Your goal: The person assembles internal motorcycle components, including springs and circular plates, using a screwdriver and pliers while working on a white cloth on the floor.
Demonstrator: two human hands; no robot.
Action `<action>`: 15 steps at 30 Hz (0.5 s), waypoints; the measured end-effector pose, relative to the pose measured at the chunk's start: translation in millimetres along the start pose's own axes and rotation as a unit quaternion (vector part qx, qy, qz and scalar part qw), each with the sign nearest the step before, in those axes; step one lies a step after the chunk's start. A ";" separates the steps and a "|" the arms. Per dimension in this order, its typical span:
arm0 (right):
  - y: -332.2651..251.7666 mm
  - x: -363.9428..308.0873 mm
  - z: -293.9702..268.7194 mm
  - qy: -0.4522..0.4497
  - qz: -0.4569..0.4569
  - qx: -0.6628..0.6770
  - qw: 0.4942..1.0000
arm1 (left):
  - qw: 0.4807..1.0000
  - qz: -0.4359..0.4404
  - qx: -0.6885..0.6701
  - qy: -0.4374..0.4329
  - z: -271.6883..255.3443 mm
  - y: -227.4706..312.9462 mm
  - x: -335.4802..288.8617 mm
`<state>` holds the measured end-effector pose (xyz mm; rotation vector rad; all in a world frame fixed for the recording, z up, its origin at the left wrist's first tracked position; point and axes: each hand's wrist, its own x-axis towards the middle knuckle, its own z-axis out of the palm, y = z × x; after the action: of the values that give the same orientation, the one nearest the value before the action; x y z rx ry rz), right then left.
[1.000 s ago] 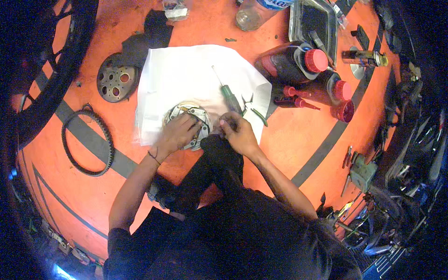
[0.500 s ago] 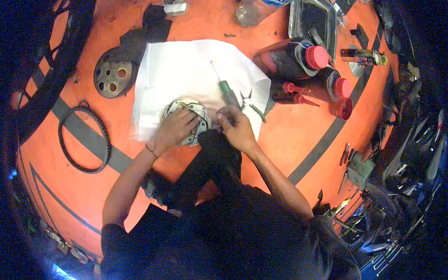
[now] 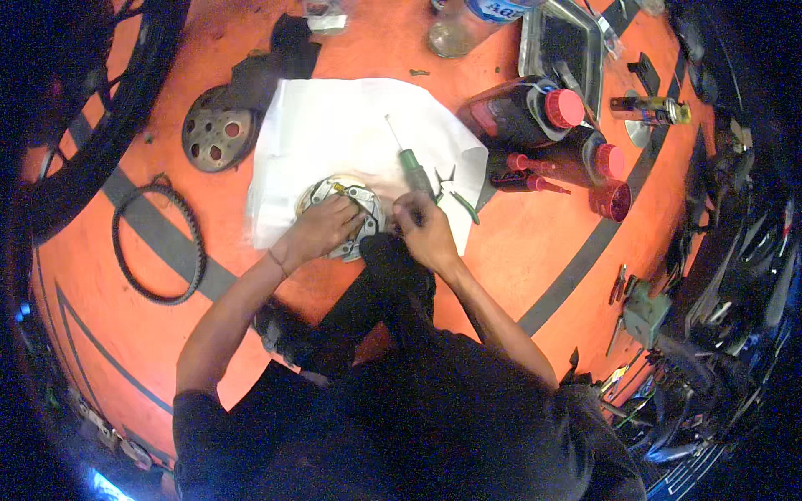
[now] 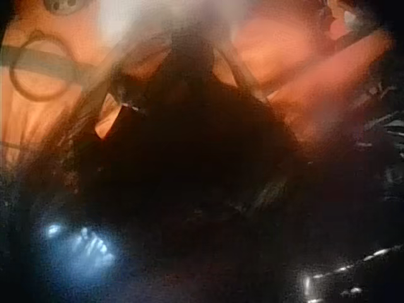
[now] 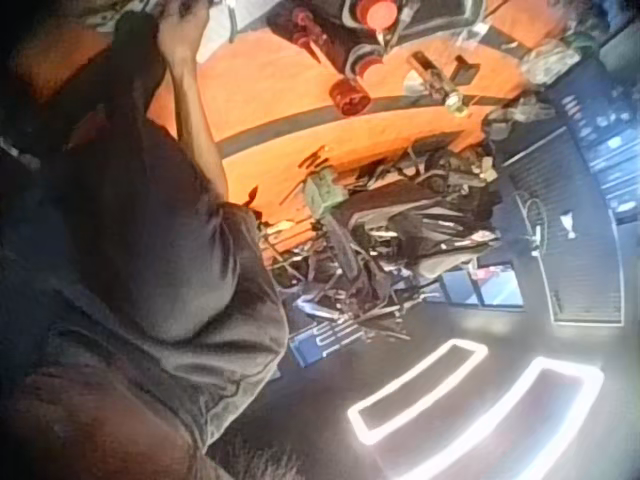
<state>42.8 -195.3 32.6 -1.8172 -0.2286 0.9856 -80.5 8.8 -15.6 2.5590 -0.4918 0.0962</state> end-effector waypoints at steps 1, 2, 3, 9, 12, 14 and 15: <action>7.0 0.8 -1.6 0.010 -0.014 -0.008 1.000 | 1.000 -0.006 -0.017 -0.013 3.8 4.9 -1.7; 1.6 -3.2 -0.3 0.000 -0.017 -0.032 0.999 | 0.999 -0.011 -0.027 -0.021 3.6 6.4 -0.3; -3.4 -4.6 2.5 -0.006 0.004 -0.055 0.998 | 0.999 -0.016 -0.038 -0.030 2.4 4.6 0.8; -22.5 8.4 8.8 0.001 -0.037 -0.095 0.995 | 0.999 0.028 -0.008 -0.021 6.0 -5.9 0.0; -25.5 0.4 13.4 0.029 -0.052 -0.170 0.984 | 0.996 -0.053 -0.072 0.019 11.9 1.1 -4.3; -14.5 4.6 12.7 0.008 -0.036 -0.220 0.975 | 0.988 -0.086 -0.083 0.098 13.3 7.6 -8.3; -9.4 6.8 13.4 -0.001 -0.064 -0.250 0.966 | 0.976 -0.134 -0.116 0.130 16.4 14.6 -9.8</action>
<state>40.2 -178.0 34.9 -2.2217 -0.6367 0.8892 -95.4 -8.0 -24.1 2.3133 -0.0527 0.2580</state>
